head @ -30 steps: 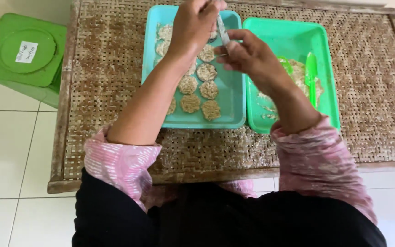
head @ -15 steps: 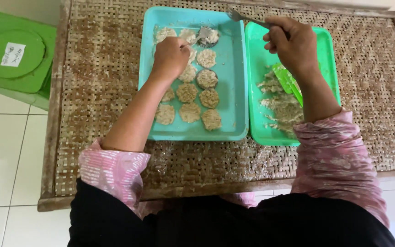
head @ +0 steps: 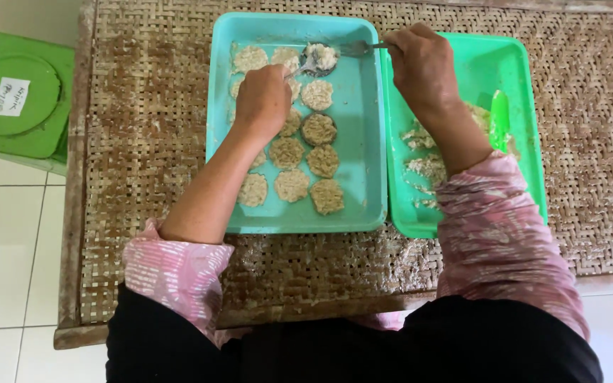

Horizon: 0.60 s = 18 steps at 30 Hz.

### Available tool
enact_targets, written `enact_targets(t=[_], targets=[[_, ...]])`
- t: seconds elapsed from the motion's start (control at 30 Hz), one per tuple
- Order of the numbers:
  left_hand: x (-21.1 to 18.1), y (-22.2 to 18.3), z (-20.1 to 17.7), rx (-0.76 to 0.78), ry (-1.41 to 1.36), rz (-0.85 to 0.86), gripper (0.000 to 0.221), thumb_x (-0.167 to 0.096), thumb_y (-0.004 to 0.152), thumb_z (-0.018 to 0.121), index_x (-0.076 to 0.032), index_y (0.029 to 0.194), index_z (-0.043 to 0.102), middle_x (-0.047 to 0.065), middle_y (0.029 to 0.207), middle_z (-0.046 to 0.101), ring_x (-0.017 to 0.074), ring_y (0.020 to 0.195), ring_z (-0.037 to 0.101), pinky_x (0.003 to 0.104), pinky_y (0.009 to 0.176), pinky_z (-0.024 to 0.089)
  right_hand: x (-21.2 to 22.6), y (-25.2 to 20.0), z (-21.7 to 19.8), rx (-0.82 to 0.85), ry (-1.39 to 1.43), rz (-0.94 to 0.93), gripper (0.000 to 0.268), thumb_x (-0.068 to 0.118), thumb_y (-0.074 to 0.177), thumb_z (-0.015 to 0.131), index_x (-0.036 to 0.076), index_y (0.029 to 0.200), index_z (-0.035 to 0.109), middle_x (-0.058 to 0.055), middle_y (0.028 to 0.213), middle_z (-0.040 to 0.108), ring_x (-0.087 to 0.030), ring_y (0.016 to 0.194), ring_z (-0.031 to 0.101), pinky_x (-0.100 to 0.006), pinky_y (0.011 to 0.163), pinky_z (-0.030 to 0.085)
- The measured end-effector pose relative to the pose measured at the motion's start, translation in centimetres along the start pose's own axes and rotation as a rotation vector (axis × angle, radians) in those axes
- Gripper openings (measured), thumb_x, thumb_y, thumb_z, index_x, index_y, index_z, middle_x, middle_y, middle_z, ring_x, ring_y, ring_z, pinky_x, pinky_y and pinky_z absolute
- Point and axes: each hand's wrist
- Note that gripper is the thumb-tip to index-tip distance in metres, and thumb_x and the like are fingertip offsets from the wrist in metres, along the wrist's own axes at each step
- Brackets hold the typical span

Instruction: Shaping food mixture into small round patties using forks and a spatula on a tray

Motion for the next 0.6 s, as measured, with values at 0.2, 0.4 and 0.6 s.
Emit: enact_targets(t=[0.2,0.4,0.6], targets=[[-0.2,-0.8,-1.0,0.092,-0.029,-0.098,0.028,0.004,0.094,0.049,0.004,0.108,0.073,0.021,0.083,0.073,0.0313,0.065,0.071,0.041,0.066,0.062,0.5,0.3,-1.0,-0.036,0.016,0.048,0.024,-0.01,0.085,0.075,0.003,0.104,0.081,-0.011,0.091,0.074,-0.025,0.075,0.066,-0.037,0.071,0.054],[1.3,-0.5,1.0,0.054,-0.096,-0.048,0.021,0.0,0.097,0.051,-0.001,0.094,0.072,0.015,0.076,0.069,0.0213,0.059,0.064,0.033,0.055,0.059,0.5,0.1,-0.9,-0.015,0.132,0.048,0.026,-0.012,0.085,0.072,-0.001,0.107,0.08,-0.012,0.092,0.075,-0.026,0.073,0.065,-0.036,0.069,0.053],[0.7,-0.3,0.9,0.075,-0.089,-0.127,0.027,-0.002,0.093,0.049,-0.002,0.071,0.064,0.016,0.069,0.064,0.0263,0.059,0.06,0.046,0.063,0.055,0.8,-0.6,0.0,0.013,0.311,0.222,0.022,-0.011,0.088,0.067,-0.002,0.106,0.078,-0.012,0.087,0.074,-0.019,0.069,0.072,-0.031,0.061,0.054]])
Point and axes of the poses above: each hand's wrist, its own y-axis towards the middle knuckle, its own z-axis out of the palm, x = y × z
